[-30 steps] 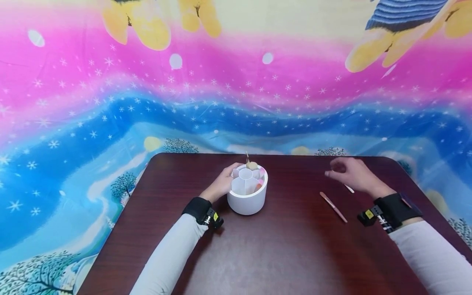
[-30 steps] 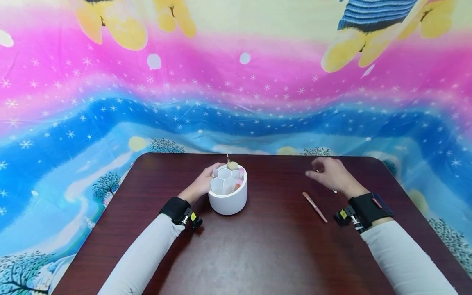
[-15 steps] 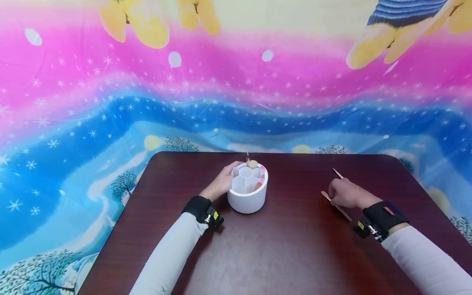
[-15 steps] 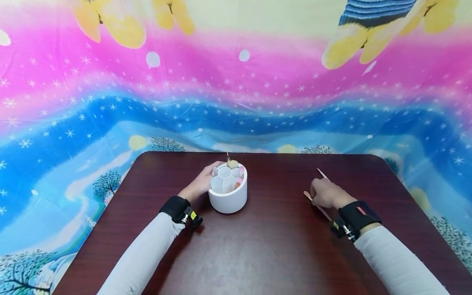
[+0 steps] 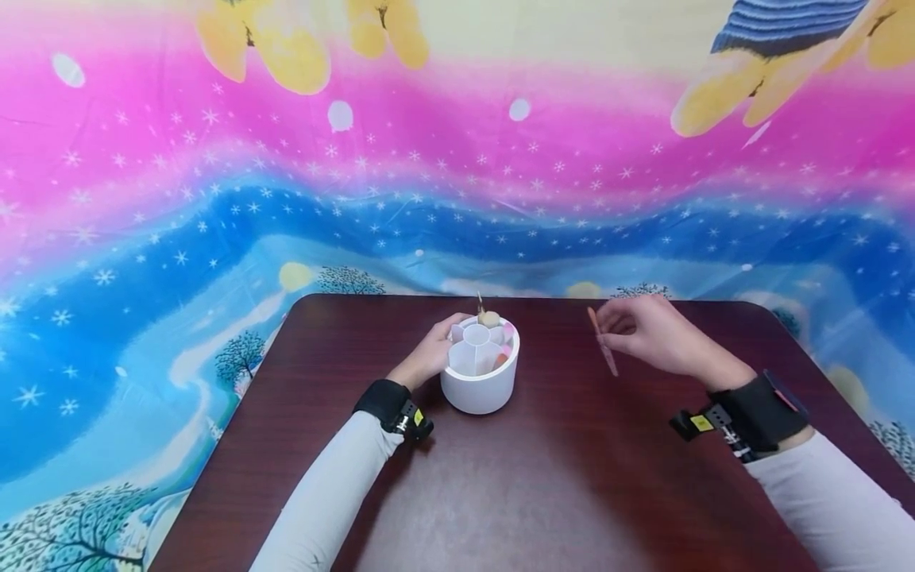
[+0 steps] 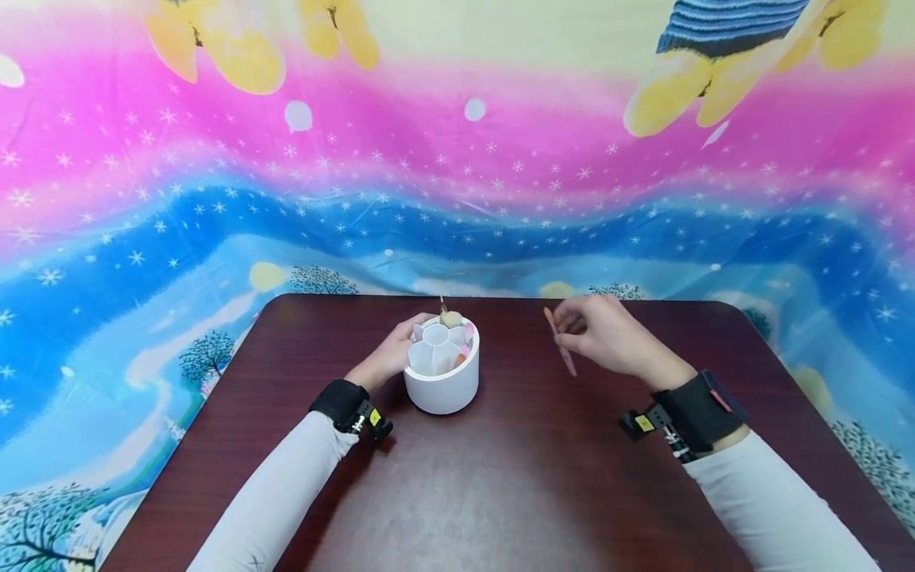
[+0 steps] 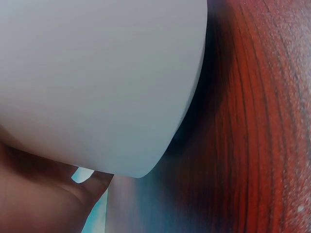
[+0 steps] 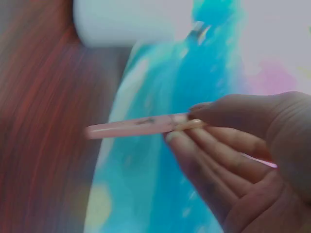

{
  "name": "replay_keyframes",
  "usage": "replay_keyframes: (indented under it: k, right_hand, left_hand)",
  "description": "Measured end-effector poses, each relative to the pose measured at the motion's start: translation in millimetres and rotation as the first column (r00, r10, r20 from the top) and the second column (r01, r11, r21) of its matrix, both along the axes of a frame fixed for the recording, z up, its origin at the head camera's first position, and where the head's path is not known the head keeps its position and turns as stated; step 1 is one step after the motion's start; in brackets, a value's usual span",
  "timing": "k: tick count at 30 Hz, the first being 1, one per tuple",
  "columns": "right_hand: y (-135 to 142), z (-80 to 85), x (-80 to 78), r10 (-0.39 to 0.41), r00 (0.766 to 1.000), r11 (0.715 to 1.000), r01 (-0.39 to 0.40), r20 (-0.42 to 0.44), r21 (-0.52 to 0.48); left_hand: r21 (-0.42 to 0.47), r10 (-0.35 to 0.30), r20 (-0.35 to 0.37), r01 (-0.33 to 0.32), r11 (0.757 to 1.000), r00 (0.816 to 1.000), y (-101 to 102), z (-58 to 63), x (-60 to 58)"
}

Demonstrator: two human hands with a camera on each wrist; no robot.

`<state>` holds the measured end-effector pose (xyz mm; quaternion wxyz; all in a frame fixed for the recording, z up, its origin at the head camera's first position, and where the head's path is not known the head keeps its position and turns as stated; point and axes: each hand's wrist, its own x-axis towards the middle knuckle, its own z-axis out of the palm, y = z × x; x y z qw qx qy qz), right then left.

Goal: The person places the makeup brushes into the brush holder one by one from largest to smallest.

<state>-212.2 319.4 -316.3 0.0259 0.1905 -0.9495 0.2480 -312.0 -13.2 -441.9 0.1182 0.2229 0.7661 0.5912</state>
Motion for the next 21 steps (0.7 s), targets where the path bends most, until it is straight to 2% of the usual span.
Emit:
replay_keyframes:
  k: [4, 8, 11, 14, 16, 21]
  right_hand:
    - [-31.7, 12.8, 6.1, 0.060, 0.998, 0.982, -0.064, -0.031, -0.175]
    - [-60.6, 14.3, 10.7, 0.090, 0.994, 0.926, -0.105, -0.058, -0.361]
    - [-79.3, 9.2, 12.8, 0.104, 0.993, 0.882, -0.120, -0.059, -0.455]
    - [-94.9, 1.7, 12.9, 0.121, 0.992, 0.850, -0.125, -0.041, -0.513]
    - [-102.8, -4.2, 11.6, 0.128, 0.991, 0.840, -0.122, -0.025, -0.529]
    - [-113.5, -21.7, 5.8, 0.148, 0.989, 0.841, -0.124, 0.003, -0.527]
  left_hand:
    - [-0.005, 0.003, -0.020, -0.003, 1.000, 1.000, 0.4, -0.7, -1.1]
    - [-0.004, -0.002, -0.035, 0.002, 1.000, 0.999, 0.9, -2.3, -1.9]
    - [-0.001, -0.009, -0.027, 0.009, 1.000, 1.000, 1.2, -3.2, -1.7]
    - [0.012, -0.016, -0.016, 0.016, 1.000, 1.000, 1.3, -3.3, -0.9]
    - [0.015, -0.016, -0.019, 0.016, 1.000, 1.000, 0.9, -3.0, -0.1]
    - [0.028, -0.015, -0.033, 0.016, 0.999, 0.999, -0.7, -3.4, 0.5]
